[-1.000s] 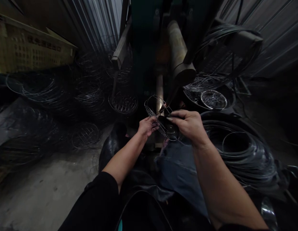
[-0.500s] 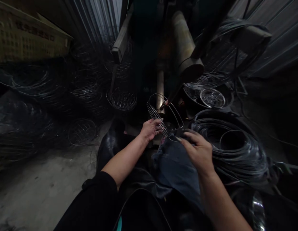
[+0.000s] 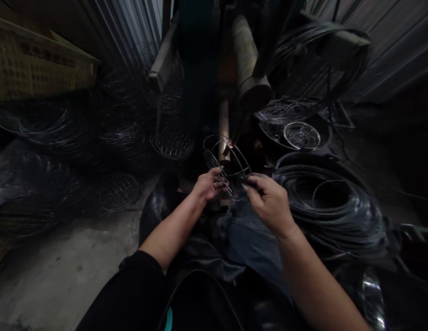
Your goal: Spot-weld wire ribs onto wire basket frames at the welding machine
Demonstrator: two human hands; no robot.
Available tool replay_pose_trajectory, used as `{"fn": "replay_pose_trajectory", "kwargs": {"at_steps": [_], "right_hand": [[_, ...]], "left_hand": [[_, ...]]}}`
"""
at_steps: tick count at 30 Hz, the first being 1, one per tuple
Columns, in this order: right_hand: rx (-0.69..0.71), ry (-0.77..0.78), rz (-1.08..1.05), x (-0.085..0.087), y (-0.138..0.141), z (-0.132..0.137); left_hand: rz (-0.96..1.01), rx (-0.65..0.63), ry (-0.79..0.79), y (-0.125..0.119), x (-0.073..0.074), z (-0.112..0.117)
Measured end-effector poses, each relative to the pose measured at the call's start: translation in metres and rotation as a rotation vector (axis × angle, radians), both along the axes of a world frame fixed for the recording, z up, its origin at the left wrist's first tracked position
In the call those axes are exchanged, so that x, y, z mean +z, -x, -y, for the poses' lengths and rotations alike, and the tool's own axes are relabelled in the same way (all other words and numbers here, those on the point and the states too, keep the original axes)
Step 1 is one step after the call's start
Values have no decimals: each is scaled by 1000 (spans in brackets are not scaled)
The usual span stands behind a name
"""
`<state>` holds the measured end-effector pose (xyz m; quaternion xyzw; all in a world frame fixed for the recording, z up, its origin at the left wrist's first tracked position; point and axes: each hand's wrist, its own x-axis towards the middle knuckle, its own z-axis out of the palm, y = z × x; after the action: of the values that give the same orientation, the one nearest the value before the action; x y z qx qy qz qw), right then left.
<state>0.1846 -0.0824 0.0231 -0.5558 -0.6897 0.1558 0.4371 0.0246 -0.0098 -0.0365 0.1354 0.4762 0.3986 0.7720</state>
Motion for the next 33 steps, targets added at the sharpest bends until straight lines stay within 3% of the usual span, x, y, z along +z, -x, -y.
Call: {"fn": "replay_pose_trajectory", "kwargs": {"at_steps": [11,19,27,33], "right_hand": [[45,217,-111,19,5,-29],[20,213,-135,24,14,-34],[95,286,-257,19,11,-39],[83,241,-196,20,9,-38]], "left_hand": [[-40,-33,64,11,1,-10],[-13,-57,88,13,0,-14],[-2,-55,83,13,-1,-16],[-24,-62,60,14,-4,-16]]}}
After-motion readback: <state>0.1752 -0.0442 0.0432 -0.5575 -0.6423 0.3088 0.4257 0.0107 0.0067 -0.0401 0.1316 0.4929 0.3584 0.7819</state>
